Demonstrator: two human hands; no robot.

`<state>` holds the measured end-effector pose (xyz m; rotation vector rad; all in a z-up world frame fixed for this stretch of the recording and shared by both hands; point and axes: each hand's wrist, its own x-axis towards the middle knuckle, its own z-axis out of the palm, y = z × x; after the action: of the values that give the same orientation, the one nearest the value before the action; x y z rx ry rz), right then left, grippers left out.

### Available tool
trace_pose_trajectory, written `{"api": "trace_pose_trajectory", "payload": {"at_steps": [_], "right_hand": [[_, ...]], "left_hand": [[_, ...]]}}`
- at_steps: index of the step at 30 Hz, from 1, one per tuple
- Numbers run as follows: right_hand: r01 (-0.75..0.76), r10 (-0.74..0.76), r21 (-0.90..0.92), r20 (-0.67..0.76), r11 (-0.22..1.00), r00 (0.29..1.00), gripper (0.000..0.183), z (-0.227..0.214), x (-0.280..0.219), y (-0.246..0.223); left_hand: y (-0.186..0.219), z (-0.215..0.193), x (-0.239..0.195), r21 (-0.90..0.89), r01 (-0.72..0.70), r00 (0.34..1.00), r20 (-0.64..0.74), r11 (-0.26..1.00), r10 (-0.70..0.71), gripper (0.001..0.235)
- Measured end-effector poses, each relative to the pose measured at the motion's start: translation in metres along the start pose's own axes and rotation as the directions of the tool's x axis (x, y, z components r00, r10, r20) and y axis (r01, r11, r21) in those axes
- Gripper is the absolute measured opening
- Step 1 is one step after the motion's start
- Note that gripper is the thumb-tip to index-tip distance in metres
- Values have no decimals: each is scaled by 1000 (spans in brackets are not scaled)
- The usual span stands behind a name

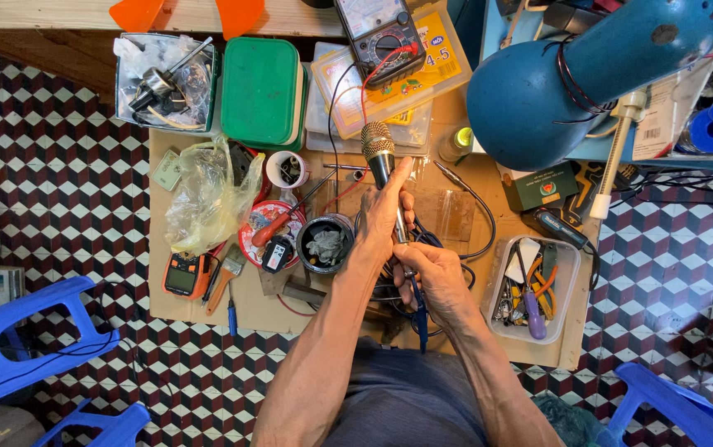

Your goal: The person unpacks a microphone and cable from a plastic bag, then uses a screwdriver to disassemble the microphone's connector. They manipulate the internal wires and components while working at a cluttered workbench.

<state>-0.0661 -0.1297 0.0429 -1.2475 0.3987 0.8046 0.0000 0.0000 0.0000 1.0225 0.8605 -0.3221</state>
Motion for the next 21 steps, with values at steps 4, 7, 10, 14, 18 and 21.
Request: {"api": "trace_pose_trajectory", "payload": {"at_steps": [4, 7, 10, 14, 18, 21], "right_hand": [[-1, 5, 62, -69, 998, 998, 29, 10, 5, 6], [15, -10, 58, -98, 998, 995, 31, 17, 7, 6], [23, -18, 42, -114, 999, 993, 31, 19, 3, 4], [25, -14, 79, -137, 997, 990, 31, 20, -3, 10], [4, -1, 16, -191, 1000, 982, 33, 18, -6, 18], [8, 4, 59, -211, 998, 977, 33, 25, -14, 13]], "left_hand": [[-5, -6, 16, -57, -3, 997, -79, 998, -2, 49], [-7, -10, 27, -105, 4, 994, -110, 994, -15, 46], [-11, -7, 29, -115, -1, 990, -138, 993, -15, 45], [-12, -4, 26, -115, 29, 989, -142, 993, -45, 47], [-15, -6, 25, -27, 33, 999, -33, 999, -34, 44], [-24, -6, 23, 69, 72, 997, 3, 995, -72, 44]]}}
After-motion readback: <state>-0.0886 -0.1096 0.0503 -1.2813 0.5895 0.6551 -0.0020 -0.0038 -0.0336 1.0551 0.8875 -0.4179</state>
